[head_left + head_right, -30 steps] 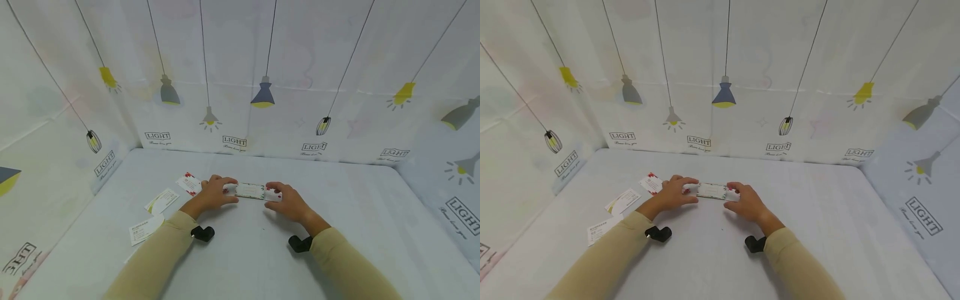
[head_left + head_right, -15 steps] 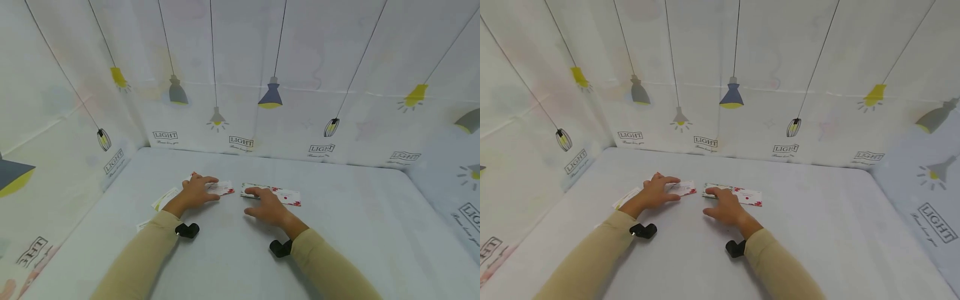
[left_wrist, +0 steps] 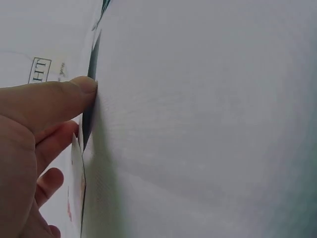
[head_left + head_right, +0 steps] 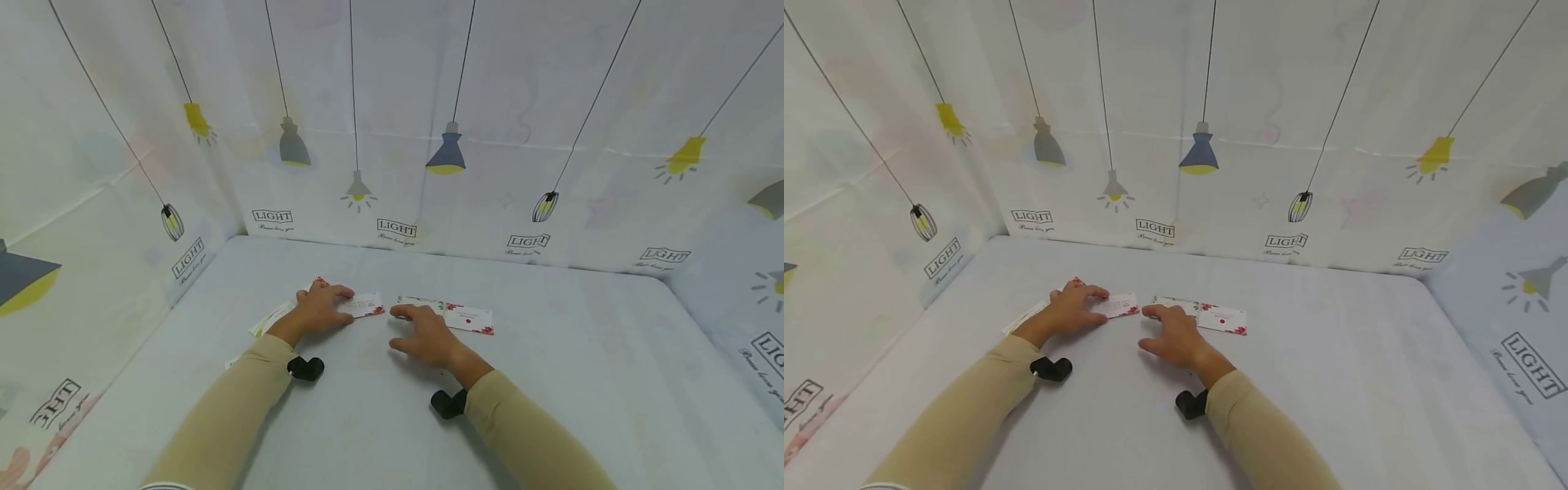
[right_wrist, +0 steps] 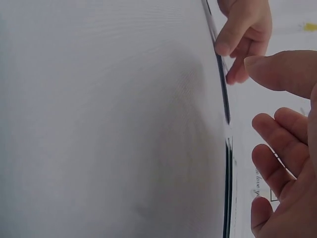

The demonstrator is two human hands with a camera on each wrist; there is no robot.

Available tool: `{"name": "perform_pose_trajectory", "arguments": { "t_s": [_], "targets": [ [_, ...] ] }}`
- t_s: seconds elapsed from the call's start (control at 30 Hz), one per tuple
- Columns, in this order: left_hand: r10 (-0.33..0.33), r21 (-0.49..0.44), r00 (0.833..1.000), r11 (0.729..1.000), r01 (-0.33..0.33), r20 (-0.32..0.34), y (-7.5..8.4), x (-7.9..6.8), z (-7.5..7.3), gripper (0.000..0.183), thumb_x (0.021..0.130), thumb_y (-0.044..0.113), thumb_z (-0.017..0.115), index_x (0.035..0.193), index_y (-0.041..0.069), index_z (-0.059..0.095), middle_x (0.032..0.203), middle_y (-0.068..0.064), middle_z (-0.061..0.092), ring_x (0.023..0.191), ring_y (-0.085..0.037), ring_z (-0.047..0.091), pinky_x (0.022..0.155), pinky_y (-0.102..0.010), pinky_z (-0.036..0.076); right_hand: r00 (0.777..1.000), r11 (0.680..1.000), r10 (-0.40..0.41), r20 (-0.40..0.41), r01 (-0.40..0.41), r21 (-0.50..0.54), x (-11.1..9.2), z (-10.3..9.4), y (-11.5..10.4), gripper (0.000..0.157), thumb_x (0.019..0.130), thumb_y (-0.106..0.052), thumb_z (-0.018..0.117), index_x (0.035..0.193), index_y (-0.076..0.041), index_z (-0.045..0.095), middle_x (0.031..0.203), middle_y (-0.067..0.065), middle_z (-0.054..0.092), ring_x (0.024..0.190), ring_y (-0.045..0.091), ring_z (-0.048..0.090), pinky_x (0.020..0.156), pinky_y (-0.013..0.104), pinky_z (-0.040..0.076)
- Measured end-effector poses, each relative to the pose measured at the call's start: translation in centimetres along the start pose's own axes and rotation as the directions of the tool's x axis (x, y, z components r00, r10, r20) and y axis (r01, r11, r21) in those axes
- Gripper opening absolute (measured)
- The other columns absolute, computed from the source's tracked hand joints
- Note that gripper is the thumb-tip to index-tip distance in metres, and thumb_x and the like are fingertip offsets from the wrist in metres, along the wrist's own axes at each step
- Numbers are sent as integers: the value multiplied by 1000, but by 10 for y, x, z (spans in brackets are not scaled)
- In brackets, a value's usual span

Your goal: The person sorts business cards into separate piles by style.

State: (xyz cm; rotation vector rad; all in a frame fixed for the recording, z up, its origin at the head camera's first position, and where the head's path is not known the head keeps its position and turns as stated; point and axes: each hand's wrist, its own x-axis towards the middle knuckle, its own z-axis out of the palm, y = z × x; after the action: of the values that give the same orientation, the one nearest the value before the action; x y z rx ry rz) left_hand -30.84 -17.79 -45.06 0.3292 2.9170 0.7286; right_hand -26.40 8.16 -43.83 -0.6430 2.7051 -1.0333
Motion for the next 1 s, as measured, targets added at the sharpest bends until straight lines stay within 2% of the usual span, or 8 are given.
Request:
{"name": "perform_pose_trajectory", "arguments": {
  "t_s": [0.3, 0.6, 0.8, 1.0],
  "targets": [
    [17, 11, 997, 1000, -18, 71, 4, -6, 0, 50, 81, 29, 81, 127, 23, 65, 125, 6, 62, 117, -25, 41, 91, -52, 28, 1000, 999, -10, -9, 10, -33, 2, 4, 1, 59, 89, -25, 77, 142, -13, 56, 140, 6, 54, 131, 30, 43, 105, 53, 36],
    [-10, -12, 993, 1000, 11, 120, 19, -20, 2, 46, 80, 28, 83, 123, 29, 66, 124, 0, 55, 109, -31, 42, 91, -51, 33, 1000, 992, -28, 4, 28, -122, 5, 6, 0, 60, 89, -27, 77, 143, -12, 55, 140, 9, 55, 131, 32, 42, 107, 58, 29],
    [24, -39, 989, 999, -18, 147, 30, -28, 6, 47, 78, 28, 86, 120, 32, 66, 123, 2, 54, 109, -32, 40, 88, -47, 33, 999, 975, -45, 18, 47, -215, 6, 9, 3, 62, 88, -32, 78, 143, -12, 55, 140, 9, 56, 130, 33, 44, 104, 56, 32],
    [61, -76, 988, 996, -50, 139, 41, -35, 4, 48, 75, 26, 87, 118, 31, 67, 123, -2, 53, 105, -35, 39, 85, -46, 34, 998, 968, -61, 21, 64, -243, 5, 10, 4, 61, 87, -32, 79, 140, -10, 57, 137, 7, 59, 126, 31, 46, 103, 57, 32]
  ]
}}
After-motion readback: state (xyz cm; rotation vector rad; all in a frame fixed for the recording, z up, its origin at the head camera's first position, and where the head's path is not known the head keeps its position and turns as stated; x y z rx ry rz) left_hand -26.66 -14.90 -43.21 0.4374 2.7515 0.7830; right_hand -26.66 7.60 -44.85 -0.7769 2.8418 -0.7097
